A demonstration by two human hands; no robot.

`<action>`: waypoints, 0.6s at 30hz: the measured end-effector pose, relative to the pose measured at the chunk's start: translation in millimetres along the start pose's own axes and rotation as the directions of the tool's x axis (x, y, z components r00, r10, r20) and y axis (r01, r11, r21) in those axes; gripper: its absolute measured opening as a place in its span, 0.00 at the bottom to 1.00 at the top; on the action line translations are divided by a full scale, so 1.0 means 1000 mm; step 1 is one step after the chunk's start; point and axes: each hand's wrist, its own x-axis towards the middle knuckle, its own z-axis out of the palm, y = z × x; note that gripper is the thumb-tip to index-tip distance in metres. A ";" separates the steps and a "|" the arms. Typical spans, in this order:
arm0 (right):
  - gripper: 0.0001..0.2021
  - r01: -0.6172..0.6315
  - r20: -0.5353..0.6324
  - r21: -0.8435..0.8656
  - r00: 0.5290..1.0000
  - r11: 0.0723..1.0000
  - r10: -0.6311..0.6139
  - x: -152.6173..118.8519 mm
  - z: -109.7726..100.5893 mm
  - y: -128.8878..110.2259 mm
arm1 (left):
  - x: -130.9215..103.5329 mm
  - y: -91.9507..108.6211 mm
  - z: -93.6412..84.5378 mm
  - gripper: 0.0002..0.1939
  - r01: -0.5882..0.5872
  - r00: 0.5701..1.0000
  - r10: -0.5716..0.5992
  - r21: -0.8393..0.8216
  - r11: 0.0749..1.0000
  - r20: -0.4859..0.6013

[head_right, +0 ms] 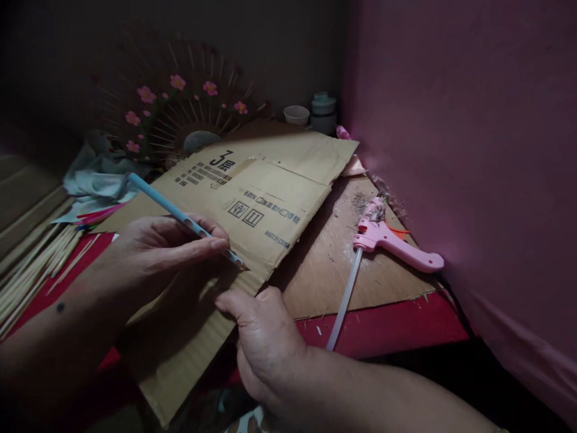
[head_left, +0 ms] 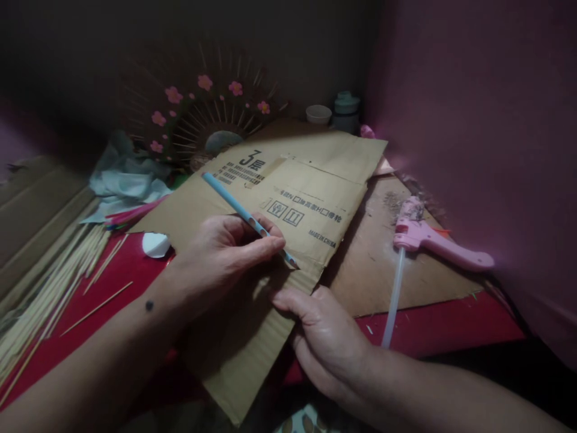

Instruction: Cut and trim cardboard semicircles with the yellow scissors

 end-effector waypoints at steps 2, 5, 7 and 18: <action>0.18 -0.023 -0.018 0.003 1.000 1.000 0.023 -0.001 0.000 0.000 | -0.003 -0.003 -0.004 0.05 0.015 1.000 -0.015 -0.030 0.999 -0.016; 0.18 -0.035 -0.024 0.001 0.999 0.999 0.035 -0.001 0.000 -0.001 | -0.007 -0.008 -0.012 0.05 0.033 0.998 -0.035 -0.031 0.999 -0.045; 0.18 -0.032 -0.035 -0.008 0.999 0.999 0.032 -0.001 0.000 -0.001 | -0.010 -0.011 -0.017 0.05 0.025 0.996 -0.025 -0.006 1.000 -0.082; 0.07 -0.050 -0.100 -0.102 0.994 0.994 0.039 0.000 -0.005 -0.002 | -0.050 -0.023 -0.028 0.09 0.053 0.932 0.010 0.162 0.985 -0.363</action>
